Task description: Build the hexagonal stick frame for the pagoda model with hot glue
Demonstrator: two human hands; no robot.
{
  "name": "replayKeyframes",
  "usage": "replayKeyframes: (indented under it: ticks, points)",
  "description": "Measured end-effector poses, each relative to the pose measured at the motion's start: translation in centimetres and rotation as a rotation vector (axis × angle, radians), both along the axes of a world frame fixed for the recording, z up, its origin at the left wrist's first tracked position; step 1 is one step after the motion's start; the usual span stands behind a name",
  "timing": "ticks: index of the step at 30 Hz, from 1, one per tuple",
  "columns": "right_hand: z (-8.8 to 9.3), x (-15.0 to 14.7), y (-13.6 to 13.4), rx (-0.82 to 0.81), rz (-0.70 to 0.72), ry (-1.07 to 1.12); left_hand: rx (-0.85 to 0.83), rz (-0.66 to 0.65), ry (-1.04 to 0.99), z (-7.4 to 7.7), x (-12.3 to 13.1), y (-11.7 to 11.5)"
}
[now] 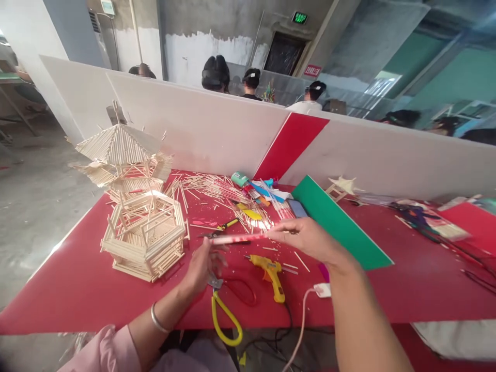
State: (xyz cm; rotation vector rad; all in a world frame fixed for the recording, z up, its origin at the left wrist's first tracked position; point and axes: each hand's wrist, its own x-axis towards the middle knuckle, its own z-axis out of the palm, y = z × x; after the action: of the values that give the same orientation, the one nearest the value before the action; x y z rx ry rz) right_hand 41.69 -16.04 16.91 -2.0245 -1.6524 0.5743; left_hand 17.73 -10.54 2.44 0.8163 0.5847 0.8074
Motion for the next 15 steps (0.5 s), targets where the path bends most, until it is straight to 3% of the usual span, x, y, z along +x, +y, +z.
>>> replayKeyframes:
  ticks: [3, 5, 7, 9, 12, 15]
  points:
    - [1.1, -1.5, -4.0, -0.037, 0.018, 0.125, -0.129, -0.193, -0.144, 0.8, -0.8, -1.0]
    - [0.8, -2.6, -4.9, 0.014, -0.031, 0.204, -0.079, -0.295, -0.159, 1.3, -1.5, -2.2]
    - [-0.2, -3.7, -4.8, 0.143, -0.106, 0.347, 0.048, -0.312, -0.096, 1.6, -2.1, -3.6]
    - [-1.6, -5.3, -3.9, 0.331, -0.2, 0.573, 0.147, -0.213, -0.025, 1.7, -2.5, -4.9]
    - [-4.3, -9.4, -2.4, 0.561, -0.364, 0.855, 0.154, 0.048, 0.012, 1.8, -2.8, -5.9]
    - [-7.3, -15.1, -2.0, 0.544, -0.361, 0.863, 0.155, 0.232, 0.019, 1.9, -3.4, -6.0]
